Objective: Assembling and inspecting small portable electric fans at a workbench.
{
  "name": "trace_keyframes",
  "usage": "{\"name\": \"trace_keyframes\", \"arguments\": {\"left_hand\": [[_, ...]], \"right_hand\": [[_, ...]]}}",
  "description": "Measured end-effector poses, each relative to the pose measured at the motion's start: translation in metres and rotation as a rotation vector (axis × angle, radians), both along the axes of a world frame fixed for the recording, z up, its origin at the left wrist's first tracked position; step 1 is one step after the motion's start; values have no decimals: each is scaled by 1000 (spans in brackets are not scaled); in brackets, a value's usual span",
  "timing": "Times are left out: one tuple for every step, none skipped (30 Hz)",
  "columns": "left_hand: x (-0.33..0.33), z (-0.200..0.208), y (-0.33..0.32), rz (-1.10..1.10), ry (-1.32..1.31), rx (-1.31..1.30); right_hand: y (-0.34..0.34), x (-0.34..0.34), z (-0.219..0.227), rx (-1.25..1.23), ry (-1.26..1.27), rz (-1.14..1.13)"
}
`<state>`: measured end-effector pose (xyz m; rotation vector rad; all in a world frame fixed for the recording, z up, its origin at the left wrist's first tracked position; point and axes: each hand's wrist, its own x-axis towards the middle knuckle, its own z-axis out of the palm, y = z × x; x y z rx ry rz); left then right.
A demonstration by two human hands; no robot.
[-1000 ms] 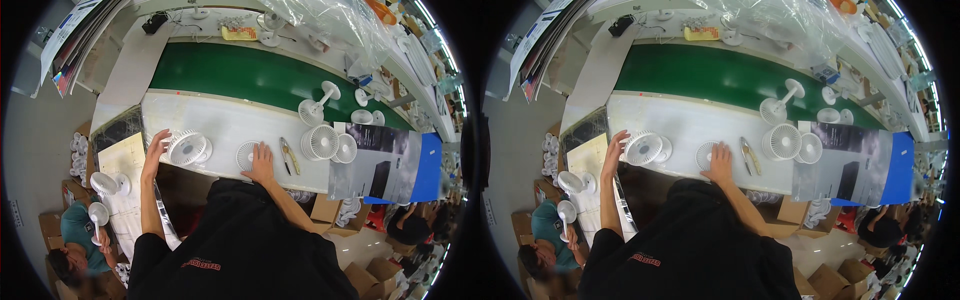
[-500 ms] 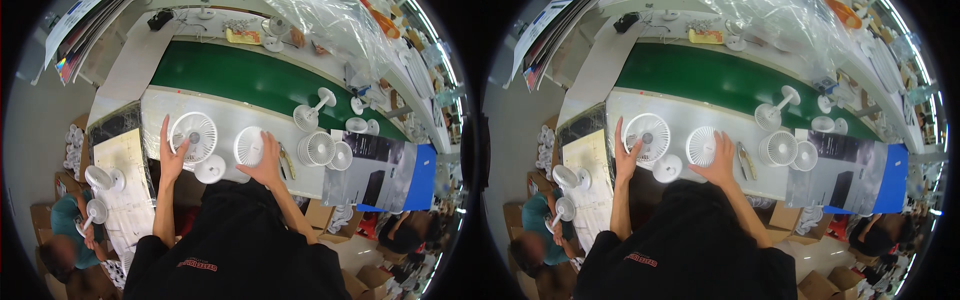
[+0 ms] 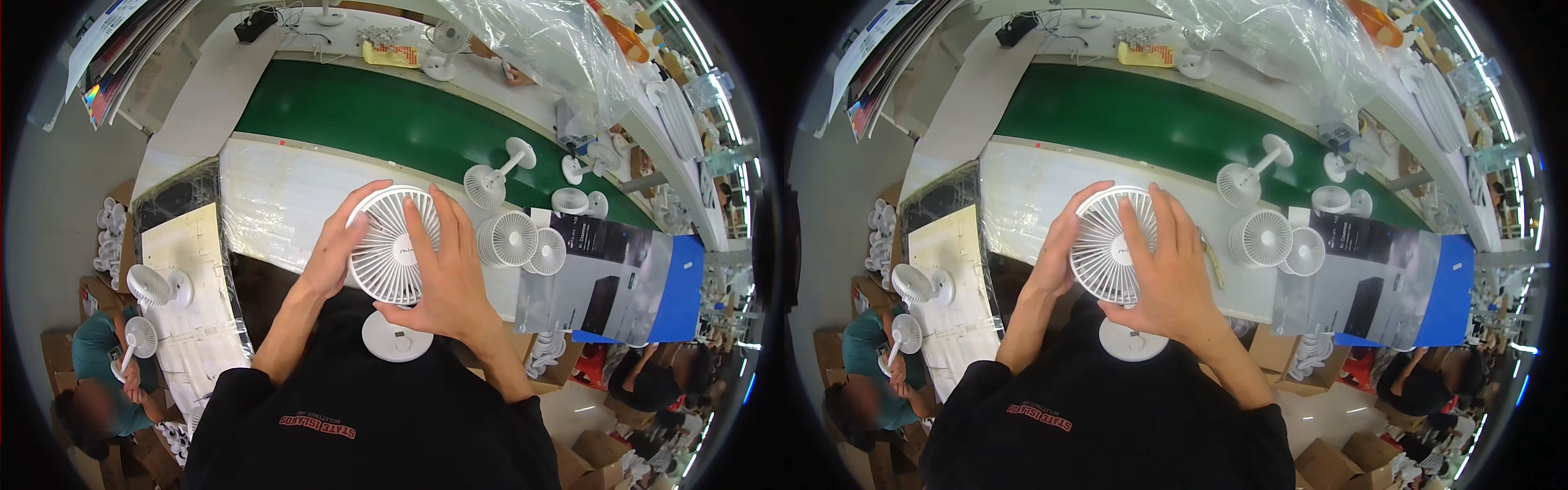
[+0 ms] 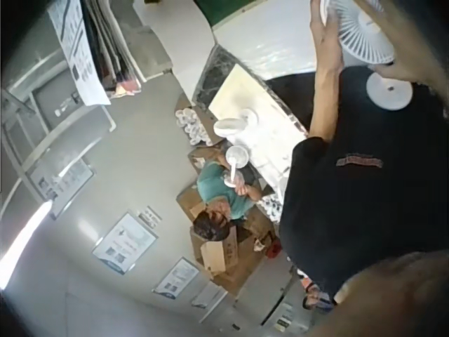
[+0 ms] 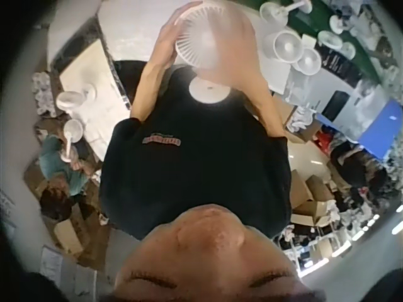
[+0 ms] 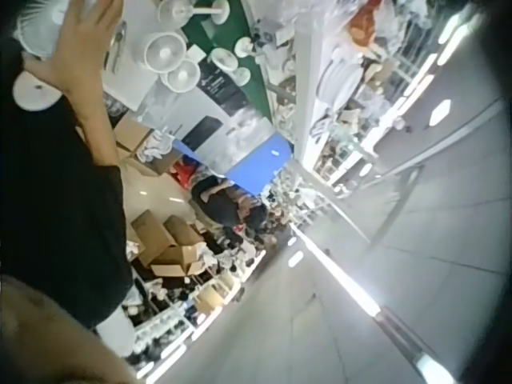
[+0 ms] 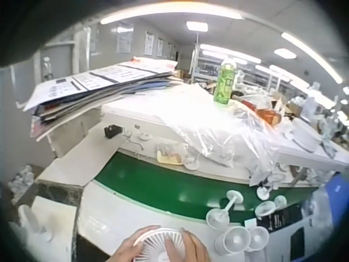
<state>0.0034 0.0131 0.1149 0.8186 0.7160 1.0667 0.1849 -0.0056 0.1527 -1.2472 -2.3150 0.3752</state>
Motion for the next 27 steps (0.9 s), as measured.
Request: {"name": "trace_keyframes", "arguments": {"left_hand": [[0,1,0,-7,20,19],[2,2,0,-7,16,22],[3,3,0,-28,81,77],[3,5,-1,-42,146,130],[3,8,-1,-55,211,183],[2,11,-1,-69,278,234],[1,17,-1,-65,275,236],[-1,28,0,-111,417,307],[-2,42,1,-167,559,385],[-4,54,2,-211,699,457],[-4,58,2,-257,838,528],[-4,58,1,-242,840,523],[-2,56,-1,-196,770,553],[1,55,-2,-152,698,584],[5,53,-3,-108,624,614],[9,53,-4,-65,550,645],[10,54,-4,-52,549,640],[11,59,-4,-55,577,631],[14,66,-3,-66,596,622],[17,74,-2,-76,615,612],[21,79,-1,-87,635,603],[22,83,-1,-78,634,596],[24,87,0,-66,671,622],[29,90,1,-68,698,651],[32,92,2,-68,727,680],[34,94,3,-68,757,709],[35,94,4,-73,746,710]], "right_hand": [[0,-1,1,-11,-9,0],[1,1,-2,-8,-13,-1],[2,4,-9,2,30,-1],[4,6,-17,9,72,5],[6,8,-23,16,115,11],[7,9,-25,22,158,17],[8,12,-23,24,155,20],[7,17,-21,20,194,24],[5,24,-17,22,234,17],[5,28,-13,18,270,21],[4,31,-9,15,305,23],[4,29,-8,14,303,38],[3,29,-6,-20,366,58],[2,28,-5,-56,428,76],[1,27,-4,-93,488,92],[1,27,-3,-130,547,107],[0,26,-6,-135,541,118],[1,27,-10,-154,576,116],[-1,31,-13,-173,606,103],[-2,36,-15,-192,636,90],[-4,38,-16,-212,666,78],[-5,32,-14,-272,804,57],[-7,25,-11,-334,943,36],[-10,26,-7,-336,937,28],[-14,28,-5,-407,997,-31],[-15,29,-4,-479,1057,-90],[-16,29,-5,-476,1050,-100]]}}
